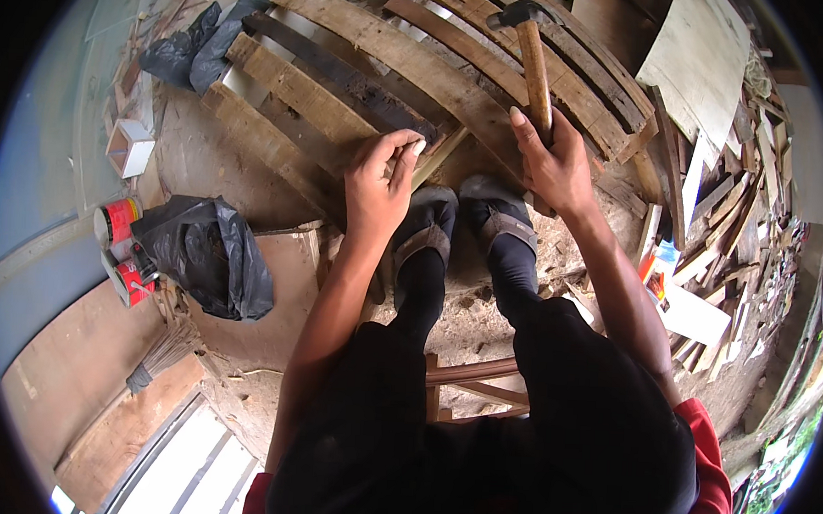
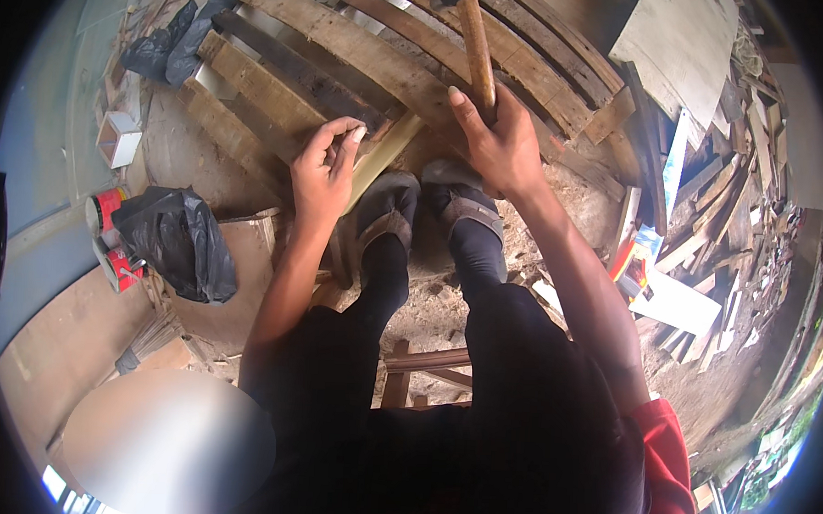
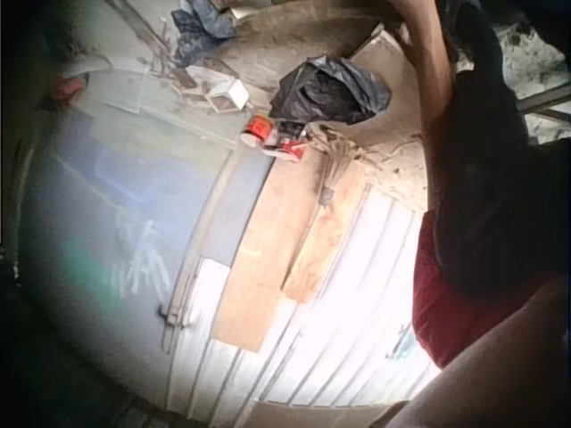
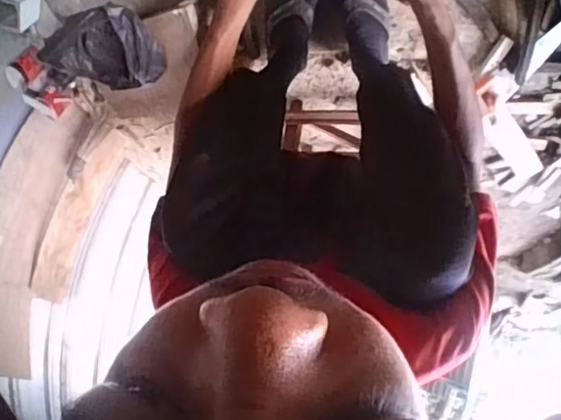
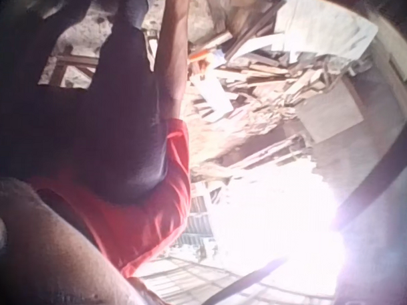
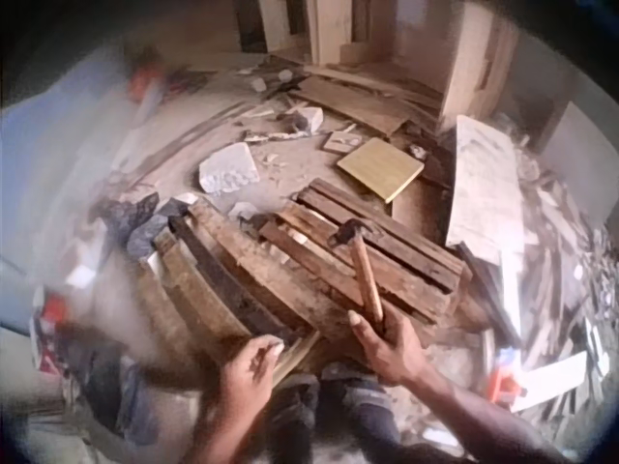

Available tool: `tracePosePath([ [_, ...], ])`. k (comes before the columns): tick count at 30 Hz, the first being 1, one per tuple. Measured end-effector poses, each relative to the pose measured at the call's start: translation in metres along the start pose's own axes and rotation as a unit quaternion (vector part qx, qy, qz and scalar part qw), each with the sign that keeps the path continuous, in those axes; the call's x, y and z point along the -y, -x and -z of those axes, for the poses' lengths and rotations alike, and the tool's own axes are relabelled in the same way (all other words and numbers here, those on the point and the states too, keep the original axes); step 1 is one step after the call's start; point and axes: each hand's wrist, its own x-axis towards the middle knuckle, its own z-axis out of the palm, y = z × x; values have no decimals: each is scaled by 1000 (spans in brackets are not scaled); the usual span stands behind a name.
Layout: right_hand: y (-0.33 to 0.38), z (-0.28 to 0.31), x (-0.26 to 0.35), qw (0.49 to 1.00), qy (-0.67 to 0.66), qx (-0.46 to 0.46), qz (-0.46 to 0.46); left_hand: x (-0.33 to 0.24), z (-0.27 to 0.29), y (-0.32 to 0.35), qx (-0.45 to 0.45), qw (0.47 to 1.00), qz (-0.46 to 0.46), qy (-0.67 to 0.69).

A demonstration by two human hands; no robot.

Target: The person sits on the floor and uses a hammer to drive nails into a wooden pallet. They repeatedly pick up nails from a plastic bag, position them on the pallet slats, and hammer them in. The person also moves pieces of wood and a white board around the workspace.

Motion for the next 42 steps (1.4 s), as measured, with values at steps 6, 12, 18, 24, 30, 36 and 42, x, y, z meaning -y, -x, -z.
tracePosePath([
  [6,-3,0,-6,1000,8,-2,20,-2,-1,1,-13,998,39,46],
  [12,-1,0,-1,1000,-2,6,-1,5,-2,0,-3,996,-85,-12],
  [18,6,0,9,1000,-14,16,-4,3,-3,1,-4,992,-102,-67],
  [24,55,37,48,969,148,196,38,5,1,4,-12,990,-116,-83],
  [30,89,42,67,937,215,260,85,0,1,3,-32,994,-97,-41],
  [36,87,36,72,945,203,246,70,2,5,3,-15,992,-105,-74],
  [42,76,42,57,920,245,243,184,4,2,4,-26,995,-83,-54],
])
